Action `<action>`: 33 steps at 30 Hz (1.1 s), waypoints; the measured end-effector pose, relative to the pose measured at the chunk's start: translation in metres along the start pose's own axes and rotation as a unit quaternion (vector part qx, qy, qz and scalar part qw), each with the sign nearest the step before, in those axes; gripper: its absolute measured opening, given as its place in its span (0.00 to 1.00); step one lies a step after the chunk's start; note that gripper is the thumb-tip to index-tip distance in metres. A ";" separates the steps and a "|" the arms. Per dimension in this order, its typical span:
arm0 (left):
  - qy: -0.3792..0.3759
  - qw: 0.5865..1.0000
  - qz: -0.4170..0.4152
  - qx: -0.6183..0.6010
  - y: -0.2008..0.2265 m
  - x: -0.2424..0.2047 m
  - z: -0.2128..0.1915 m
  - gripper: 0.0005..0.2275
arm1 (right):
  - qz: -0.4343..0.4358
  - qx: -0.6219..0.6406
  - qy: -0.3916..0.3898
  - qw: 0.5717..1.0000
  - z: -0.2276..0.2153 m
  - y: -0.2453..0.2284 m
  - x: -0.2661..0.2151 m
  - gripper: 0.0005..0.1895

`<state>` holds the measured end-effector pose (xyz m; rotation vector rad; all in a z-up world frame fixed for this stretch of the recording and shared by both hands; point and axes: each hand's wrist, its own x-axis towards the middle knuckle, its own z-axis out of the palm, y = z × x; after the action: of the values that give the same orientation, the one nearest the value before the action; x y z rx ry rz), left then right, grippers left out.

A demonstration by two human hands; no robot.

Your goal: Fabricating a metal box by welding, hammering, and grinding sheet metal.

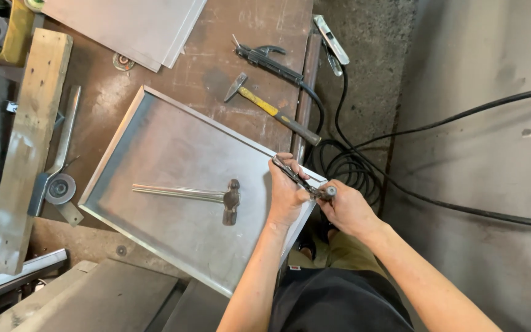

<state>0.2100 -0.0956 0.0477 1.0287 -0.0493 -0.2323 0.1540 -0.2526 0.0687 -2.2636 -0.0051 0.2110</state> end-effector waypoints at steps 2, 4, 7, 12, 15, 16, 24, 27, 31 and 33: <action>-0.004 1.000 0.008 -0.007 0.006 0.005 0.001 0.54 | -0.003 -0.004 -0.002 1.000 -0.005 -0.002 0.007 0.07; 0.013 0.999 -0.005 -0.034 0.006 0.004 -0.003 0.55 | -0.038 -0.003 -0.021 0.999 -0.005 -0.004 0.004 0.09; 0.089 0.993 -0.041 -0.059 -0.011 0.008 -0.020 0.53 | -0.037 -0.015 -0.029 0.999 0.002 0.002 0.003 0.09; 0.022 1.000 -0.012 0.003 -0.001 -0.016 0.000 0.51 | 0.013 -0.023 -0.038 0.999 0.007 0.001 0.005 0.10; 0.056 0.997 0.002 0.051 0.030 -0.010 0.034 0.53 | -0.010 -0.034 -0.022 0.999 0.007 -0.001 0.020 0.14; 0.102 0.993 -0.012 0.065 0.040 -0.017 0.047 0.56 | -0.032 -0.035 -0.025 0.999 0.012 -0.001 0.017 0.18; 0.288 0.947 0.058 0.132 -0.003 -0.008 0.038 0.45 | 0.035 0.028 0.045 0.998 0.033 0.029 -0.006 0.21; 0.316 0.939 0.074 0.113 -0.002 0.004 0.033 0.42 | 0.184 0.129 -0.016 0.974 0.049 0.063 -0.007 0.30; 0.371 0.917 0.134 0.064 -0.016 0.029 0.017 0.25 | 0.211 0.208 -0.127 0.946 0.064 0.063 0.013 0.37; 0.420 0.897 0.135 0.039 -0.006 0.047 0.026 0.23 | 0.186 0.215 -0.136 0.949 0.053 0.061 0.026 0.39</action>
<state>0.2512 -0.1311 0.0526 1.1165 0.5849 0.4847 0.1674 -0.2502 -0.0151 -1.7691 0.2962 0.6593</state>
